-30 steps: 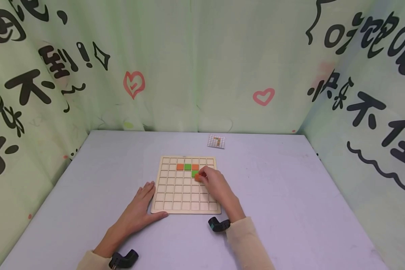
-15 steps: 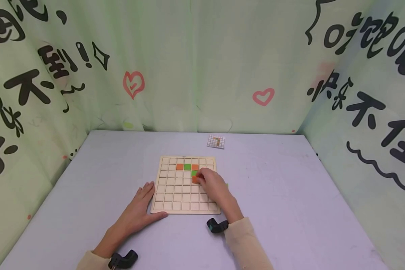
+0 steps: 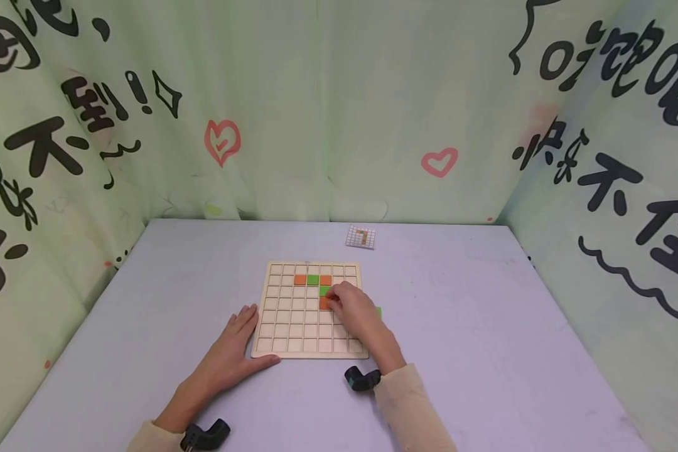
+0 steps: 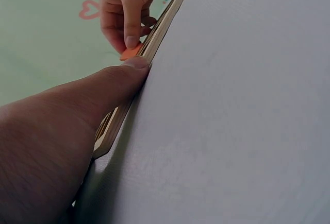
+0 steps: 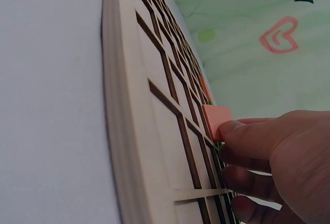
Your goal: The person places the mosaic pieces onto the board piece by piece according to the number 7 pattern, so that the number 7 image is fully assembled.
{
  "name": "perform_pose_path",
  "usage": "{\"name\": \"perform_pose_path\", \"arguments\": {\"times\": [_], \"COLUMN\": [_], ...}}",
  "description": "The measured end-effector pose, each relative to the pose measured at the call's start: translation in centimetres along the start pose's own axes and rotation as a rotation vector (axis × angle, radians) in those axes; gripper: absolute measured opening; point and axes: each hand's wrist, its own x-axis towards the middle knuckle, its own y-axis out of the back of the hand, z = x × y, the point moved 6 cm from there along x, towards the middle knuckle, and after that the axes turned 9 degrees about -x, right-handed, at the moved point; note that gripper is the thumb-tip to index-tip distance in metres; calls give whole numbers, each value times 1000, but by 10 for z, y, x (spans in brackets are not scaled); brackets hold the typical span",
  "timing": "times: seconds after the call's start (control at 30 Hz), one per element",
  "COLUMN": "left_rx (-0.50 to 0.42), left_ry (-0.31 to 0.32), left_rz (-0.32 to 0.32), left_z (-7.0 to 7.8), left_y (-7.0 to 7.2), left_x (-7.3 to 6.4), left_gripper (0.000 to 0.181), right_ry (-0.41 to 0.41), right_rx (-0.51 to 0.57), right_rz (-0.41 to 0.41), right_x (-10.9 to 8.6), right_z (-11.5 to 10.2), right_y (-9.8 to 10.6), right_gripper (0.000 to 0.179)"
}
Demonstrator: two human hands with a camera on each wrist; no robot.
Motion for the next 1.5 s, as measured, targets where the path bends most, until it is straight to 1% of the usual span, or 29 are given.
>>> {"name": "perform_pose_path", "arguments": {"times": [0.27,0.33,0.5,0.73,1.1,1.33,1.5], "left_rx": [6,3,-1,-2,2,2,-4], "left_ry": [5,3,-2,2,3,0,-6], "left_rz": [-2,0,0,-5,-5,-2,-2], "left_z": [-1,0,0,0,0,0,0], "left_y": [0,1,1,2,1,1,1], "left_x": [-1,-1,-1,-1,-1,-1,-1], "left_gripper": [105,105,104,104,104,105,105], "right_ry": [0,3,35,63,55,62,41], "right_rx": [-6,-6,-17,-22,-9,-22,-23], "right_rz": [-5,4,34,49,42,39,18], "right_x": [1,1,0,-1,-1,0,-1], "right_z": [0,0,-1,-1,-2,-3,-3], "right_y": [-2,-2,-2,-1,-1,0,1], "right_gripper": [12,12,12,12,11,11,13]}}
